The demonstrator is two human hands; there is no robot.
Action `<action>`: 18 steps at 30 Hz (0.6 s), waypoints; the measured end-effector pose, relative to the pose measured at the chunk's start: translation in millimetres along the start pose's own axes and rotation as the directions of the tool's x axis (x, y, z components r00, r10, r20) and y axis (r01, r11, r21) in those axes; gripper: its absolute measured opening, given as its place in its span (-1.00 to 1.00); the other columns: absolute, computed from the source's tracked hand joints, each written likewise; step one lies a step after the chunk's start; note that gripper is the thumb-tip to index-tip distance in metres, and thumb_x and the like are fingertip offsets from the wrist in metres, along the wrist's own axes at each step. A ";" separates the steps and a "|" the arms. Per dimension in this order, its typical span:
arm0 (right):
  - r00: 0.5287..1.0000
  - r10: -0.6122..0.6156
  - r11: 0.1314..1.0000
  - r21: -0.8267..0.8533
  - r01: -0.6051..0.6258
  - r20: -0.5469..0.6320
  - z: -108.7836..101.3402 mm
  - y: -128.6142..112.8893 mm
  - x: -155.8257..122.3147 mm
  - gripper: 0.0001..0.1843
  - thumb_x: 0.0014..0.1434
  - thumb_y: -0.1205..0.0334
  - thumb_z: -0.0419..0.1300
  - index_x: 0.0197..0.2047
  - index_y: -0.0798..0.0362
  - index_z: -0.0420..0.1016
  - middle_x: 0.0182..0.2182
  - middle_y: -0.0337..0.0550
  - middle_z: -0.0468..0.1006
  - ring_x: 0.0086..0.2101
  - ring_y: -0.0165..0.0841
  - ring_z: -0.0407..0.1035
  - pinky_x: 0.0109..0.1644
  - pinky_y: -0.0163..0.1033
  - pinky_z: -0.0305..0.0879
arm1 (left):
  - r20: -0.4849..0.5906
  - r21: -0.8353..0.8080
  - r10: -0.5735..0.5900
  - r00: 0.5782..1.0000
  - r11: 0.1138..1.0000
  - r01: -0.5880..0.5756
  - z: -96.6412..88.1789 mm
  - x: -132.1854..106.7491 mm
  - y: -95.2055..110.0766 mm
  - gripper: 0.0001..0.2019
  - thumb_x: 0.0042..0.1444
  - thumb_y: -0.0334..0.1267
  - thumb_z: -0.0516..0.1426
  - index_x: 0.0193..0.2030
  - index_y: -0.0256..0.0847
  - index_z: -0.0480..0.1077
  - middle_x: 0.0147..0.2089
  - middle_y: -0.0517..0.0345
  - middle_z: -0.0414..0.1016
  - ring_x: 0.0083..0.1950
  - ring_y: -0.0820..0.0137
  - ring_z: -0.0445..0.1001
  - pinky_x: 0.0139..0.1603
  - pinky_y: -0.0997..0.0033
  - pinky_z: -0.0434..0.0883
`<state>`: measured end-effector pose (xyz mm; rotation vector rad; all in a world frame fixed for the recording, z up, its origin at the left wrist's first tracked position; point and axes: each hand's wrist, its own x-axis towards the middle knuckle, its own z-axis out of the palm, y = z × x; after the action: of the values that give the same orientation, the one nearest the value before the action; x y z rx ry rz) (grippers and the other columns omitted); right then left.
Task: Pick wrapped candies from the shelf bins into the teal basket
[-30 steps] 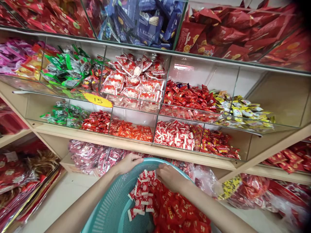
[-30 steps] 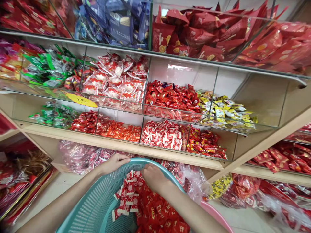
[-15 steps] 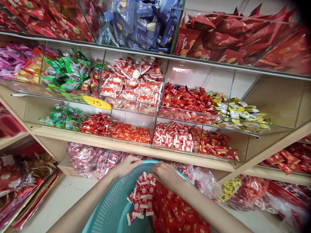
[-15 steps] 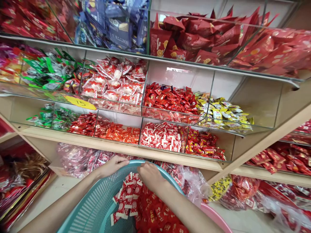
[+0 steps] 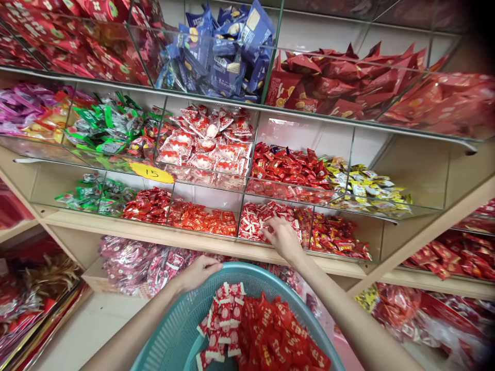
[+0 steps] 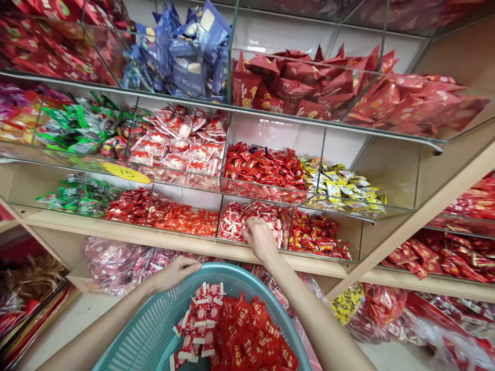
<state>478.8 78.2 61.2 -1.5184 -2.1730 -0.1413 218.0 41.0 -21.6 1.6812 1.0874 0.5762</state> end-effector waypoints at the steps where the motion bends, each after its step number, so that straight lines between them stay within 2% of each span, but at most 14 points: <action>1: 1.000 0.000 0.999 -0.039 -0.001 -0.007 4.3 0.1 4.0 -0.84 0.17 0.23 0.05 -0.25 0.08 0.41 -0.31 -0.09 0.44 -0.24 -0.28 0.27 -0.22 -0.28 0.11 | 0.001 -0.008 -0.007 1.000 1.000 0.007 0.1 -0.1 0.3 -0.54 0.05 0.12 0.00 -0.47 -0.30 0.37 -0.54 0.27 0.26 -0.48 0.49 0.15 -0.48 0.55 0.12; 5: 0.999 -0.047 0.987 -0.153 0.044 -0.016 19.1 -7.7 14.7 -0.86 0.18 0.23 0.04 -0.29 0.07 0.39 -0.31 -0.07 0.41 -0.25 -0.26 0.23 -0.17 -0.24 0.10 | 0.002 -0.007 -0.009 1.000 1.000 0.009 0.4 -0.6 2.2 -0.53 0.04 0.13 0.00 -0.46 -0.30 0.39 -0.54 0.26 0.29 -0.50 0.49 0.16 -0.49 0.54 0.12; 8: 0.996 -0.078 0.986 -0.153 0.072 -0.038 26.2 -11.8 18.8 -0.85 0.19 0.23 0.02 -0.31 0.07 0.37 -0.31 -0.08 0.40 -0.26 -0.26 0.22 -0.17 -0.24 0.09 | -0.013 0.006 -0.003 1.000 1.000 0.003 0.4 -0.7 2.4 -0.53 0.05 0.13 -0.01 -0.45 -0.30 0.40 -0.54 0.25 0.30 -0.49 0.48 0.17 -0.48 0.54 0.13; 13: 0.990 -0.089 0.996 -0.014 0.088 -0.109 37.2 -6.6 20.2 -0.83 0.20 0.26 -0.02 -0.33 0.06 0.36 -0.35 -0.11 0.40 -0.29 -0.30 0.22 -0.20 -0.26 0.11 | -0.004 -0.011 -0.014 1.000 1.000 0.014 0.4 -0.2 -1.3 -0.52 0.05 0.14 -0.01 -0.40 -0.31 0.42 -0.52 0.23 0.34 -0.47 0.46 0.21 -0.45 0.53 0.17; 18: 0.964 -0.008 0.972 0.223 0.070 -0.266 49.3 0.6 18.0 -0.80 0.21 0.24 -0.04 -0.37 0.06 0.36 -0.40 -0.13 0.39 -0.33 -0.32 0.23 -0.22 -0.25 0.14 | -0.004 -0.025 -0.006 1.000 1.000 0.006 0.8 1.1 -5.5 -0.52 0.06 0.13 -0.02 -0.42 -0.31 0.40 -0.52 0.25 0.32 -0.47 0.46 0.22 -0.45 0.53 0.17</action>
<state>458.5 111.1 25.8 -1.2508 -1.9348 -0.0939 217.1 42.0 -27.0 1.6553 1.0837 0.5872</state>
